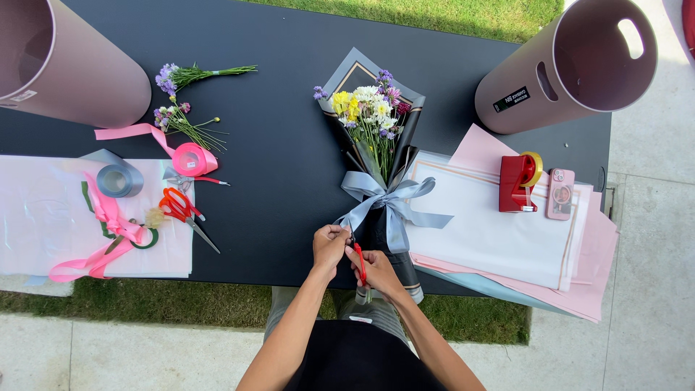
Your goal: The person wraps a bouquet of flowers in black paper, secures the paper around the stems, and ties a light blue ribbon into a bow around the base of the bouquet before trimming the ribbon ends with scissors.
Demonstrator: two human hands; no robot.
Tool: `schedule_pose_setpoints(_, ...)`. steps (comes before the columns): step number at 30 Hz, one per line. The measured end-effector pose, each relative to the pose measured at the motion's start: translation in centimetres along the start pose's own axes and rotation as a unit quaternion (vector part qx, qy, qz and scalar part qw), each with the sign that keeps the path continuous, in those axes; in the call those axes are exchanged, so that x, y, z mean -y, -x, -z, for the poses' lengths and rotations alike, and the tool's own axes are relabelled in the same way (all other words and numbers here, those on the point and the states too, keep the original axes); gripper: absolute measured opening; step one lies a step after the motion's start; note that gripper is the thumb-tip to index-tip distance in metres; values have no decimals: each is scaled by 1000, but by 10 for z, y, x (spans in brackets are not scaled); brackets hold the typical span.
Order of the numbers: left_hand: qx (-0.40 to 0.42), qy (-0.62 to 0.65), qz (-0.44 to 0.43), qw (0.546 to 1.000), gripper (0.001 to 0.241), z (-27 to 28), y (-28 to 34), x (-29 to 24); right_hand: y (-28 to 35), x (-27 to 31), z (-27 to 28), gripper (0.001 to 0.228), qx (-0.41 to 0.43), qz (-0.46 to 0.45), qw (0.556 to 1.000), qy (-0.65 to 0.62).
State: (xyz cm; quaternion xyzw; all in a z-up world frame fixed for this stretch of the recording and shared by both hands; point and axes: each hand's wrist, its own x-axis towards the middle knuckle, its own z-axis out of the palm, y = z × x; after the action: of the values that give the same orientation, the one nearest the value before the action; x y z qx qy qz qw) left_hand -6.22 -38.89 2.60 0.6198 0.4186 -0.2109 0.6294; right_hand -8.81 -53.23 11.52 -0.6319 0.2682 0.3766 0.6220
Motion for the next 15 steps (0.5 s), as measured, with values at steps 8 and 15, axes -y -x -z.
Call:
schedule_pose_setpoints(8, 16, 55, 19, 998, 30, -2, -6, 2, -2, 3, -3, 60, -1, 6, 1000, -24)
schedule_pose_setpoints(15, 27, 80, 34, 996, 27, -2, -2, -4, -8, 3, -2, 65, 0, 5, 999, -34)
